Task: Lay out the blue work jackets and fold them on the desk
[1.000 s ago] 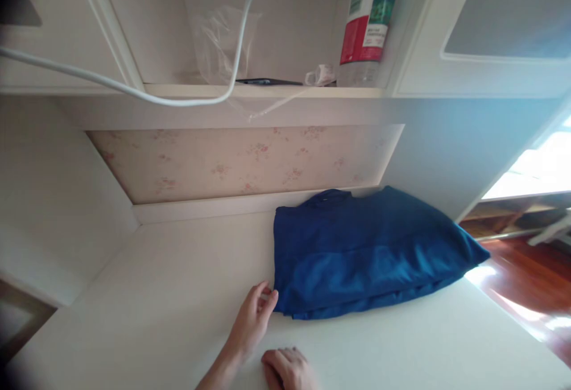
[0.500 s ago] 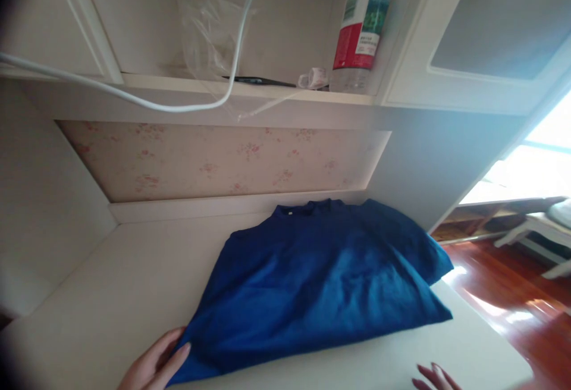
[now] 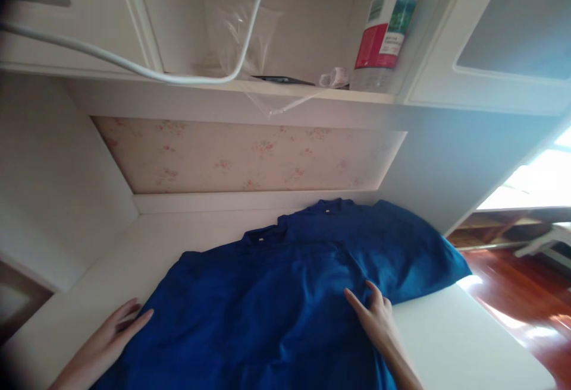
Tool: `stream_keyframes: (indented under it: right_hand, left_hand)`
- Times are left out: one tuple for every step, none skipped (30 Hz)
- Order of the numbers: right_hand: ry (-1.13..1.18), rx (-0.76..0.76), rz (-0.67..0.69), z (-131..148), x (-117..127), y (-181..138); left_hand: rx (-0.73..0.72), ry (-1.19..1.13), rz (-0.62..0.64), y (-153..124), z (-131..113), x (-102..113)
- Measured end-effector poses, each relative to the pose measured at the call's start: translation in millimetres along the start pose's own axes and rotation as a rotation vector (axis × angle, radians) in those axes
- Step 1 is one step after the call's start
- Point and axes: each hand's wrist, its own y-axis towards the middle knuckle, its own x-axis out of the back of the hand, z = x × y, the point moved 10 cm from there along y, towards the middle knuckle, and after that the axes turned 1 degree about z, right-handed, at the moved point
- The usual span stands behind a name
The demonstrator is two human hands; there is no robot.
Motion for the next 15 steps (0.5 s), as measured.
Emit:
stream_keyframes:
  right_hand:
    - [-0.02,-0.031,-0.008,2,-1,2]
    - [-0.02,-0.048,0.011,4,-5,3]
    - [-0.004,-0.045,0.054,8,-11,2]
    - [0.022,-0.019,0.109,13,-19,-1]
    - [0.048,0.025,0.165,19,-27,-6]
    - [0.073,0.076,0.204,27,-33,-13]
    - [0.094,0.124,0.219,35,-37,-19]
    - [0.113,0.166,0.215,44,-39,-26]
    - [0.134,0.206,0.209,55,-39,-32]
    - [0.157,0.238,0.203,68,-39,-37]
    - [0.178,0.267,0.198,83,-38,-41]
    - [0.196,0.299,0.194,103,-38,-44]
    - [0.212,0.341,0.198,126,-38,-46]
    - [0.227,0.396,0.203,152,-39,-47]
    - [0.242,0.452,0.212,180,-42,-47]
  left_hand:
    - [0.024,-0.048,0.064,-1,-11,-13]
    - [0.037,-0.093,0.132,-4,-22,-25]
    - [0.036,-0.127,0.201,-7,-33,-37]
    - [0.025,-0.155,0.276,-10,-42,-48]
    - [0.004,-0.176,0.342,-13,-49,-58]
    - [-0.028,-0.188,0.388,-14,-54,-65]
    - [-0.065,-0.19,0.405,-13,-56,-68]
    - [-0.104,-0.182,0.396,-11,-56,-67]
    - [-0.141,-0.169,0.376,-8,-55,-64]
    - [-0.169,-0.153,0.356,-5,-52,-58]
    - [-0.185,-0.131,0.333,0,-50,-49]
    - [-0.196,-0.104,0.298,5,-49,-36]
    - [-0.212,-0.069,0.25,12,-51,-20]
    - [-0.231,-0.024,0.177,19,-55,0]
    - [-0.249,0.027,0.089,28,-62,23]
